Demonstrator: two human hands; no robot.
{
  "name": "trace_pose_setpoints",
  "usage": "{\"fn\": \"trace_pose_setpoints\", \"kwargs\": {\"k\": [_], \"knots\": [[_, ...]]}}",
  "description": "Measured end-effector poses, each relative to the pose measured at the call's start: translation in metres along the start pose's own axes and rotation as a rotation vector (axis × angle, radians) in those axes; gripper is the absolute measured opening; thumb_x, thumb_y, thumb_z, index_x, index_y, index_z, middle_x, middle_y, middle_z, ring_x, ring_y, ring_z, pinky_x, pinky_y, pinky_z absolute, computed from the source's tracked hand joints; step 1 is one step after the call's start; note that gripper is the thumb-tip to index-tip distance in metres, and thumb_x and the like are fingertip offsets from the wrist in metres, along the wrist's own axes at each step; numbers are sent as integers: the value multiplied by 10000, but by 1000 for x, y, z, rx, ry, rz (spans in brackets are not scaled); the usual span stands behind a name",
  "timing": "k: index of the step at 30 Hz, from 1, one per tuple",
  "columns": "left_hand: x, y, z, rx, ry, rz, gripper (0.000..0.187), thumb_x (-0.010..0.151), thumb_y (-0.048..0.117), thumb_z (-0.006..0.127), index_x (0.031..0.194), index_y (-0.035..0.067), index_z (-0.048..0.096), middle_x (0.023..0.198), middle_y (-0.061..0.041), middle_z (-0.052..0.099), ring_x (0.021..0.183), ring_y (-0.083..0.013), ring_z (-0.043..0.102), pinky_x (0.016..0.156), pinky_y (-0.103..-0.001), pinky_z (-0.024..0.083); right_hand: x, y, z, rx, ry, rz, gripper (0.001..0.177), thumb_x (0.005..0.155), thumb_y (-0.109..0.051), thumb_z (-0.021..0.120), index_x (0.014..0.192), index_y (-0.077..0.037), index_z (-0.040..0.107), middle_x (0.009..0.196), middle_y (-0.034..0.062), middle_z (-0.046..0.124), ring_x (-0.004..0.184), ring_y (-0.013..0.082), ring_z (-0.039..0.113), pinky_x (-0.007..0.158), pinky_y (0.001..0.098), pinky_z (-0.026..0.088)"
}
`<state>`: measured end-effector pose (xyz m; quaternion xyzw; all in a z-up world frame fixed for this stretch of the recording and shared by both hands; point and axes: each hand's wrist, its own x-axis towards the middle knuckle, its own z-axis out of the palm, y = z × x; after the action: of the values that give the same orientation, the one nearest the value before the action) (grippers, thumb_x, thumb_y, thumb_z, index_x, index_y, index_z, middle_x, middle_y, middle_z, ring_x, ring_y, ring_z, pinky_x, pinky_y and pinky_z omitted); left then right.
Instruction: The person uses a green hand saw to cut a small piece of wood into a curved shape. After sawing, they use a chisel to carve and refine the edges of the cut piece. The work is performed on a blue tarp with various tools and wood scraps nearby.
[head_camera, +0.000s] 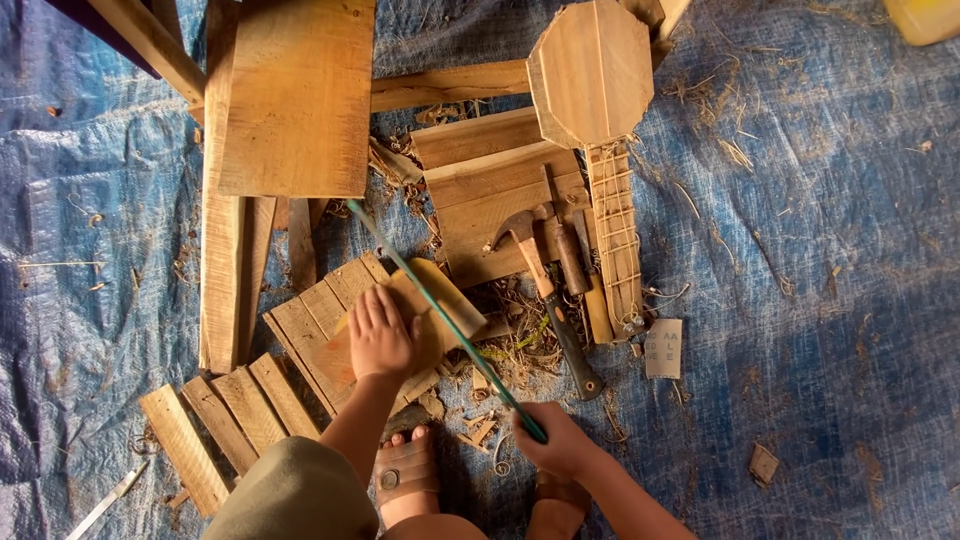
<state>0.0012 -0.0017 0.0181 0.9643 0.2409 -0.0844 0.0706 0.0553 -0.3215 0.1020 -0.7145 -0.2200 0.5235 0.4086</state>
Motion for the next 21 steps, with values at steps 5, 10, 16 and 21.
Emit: {"fn": "trace_pose_setpoints", "kwargs": {"k": [5, 10, 16, 21], "knots": [[2, -5, -4, -27, 26, -16, 879, 1029, 615, 118, 1590, -63, 107, 1614, -288, 250, 1504, -421, 231, 1251, -522, 140, -4, 3, -3, -33, 28, -15, 176, 961, -154, 645, 796, -137, 586, 598, 8, 484, 528, 139, 423, 545, 351, 413], [-3, 4, -17, -16, -58, 66, 857, 1044, 605, 81, 1591, -55, 68, 1630, -279, 195, 1514, -412, 191, 1259, -509, 109, -40, 13, 1, 263, 97, 91, 329, 1049, -223, 599, 746, -147, 497, 588, 8, 374, 500, 137, 326, 533, 350, 360], [-6, 4, -10, -27, -30, 91, 862, 1046, 604, 122, 1587, -65, 76, 1624, -275, 217, 1516, -407, 194, 1259, -509, 118, -48, 2, 9, 327, 130, 216, 277, 1032, -178, 606, 769, -114, 548, 613, 39, 406, 548, 166, 366, 608, 374, 375], [-6, 3, -6, -37, -5, 84, 848, 1049, 594, 116, 1588, -59, 90, 1626, -271, 218, 1516, -403, 196, 1261, -506, 113, -48, 6, 13, 286, 105, 248, 202, 1045, -162, 622, 856, -100, 588, 652, 30, 409, 571, 151, 356, 622, 346, 324]]}}
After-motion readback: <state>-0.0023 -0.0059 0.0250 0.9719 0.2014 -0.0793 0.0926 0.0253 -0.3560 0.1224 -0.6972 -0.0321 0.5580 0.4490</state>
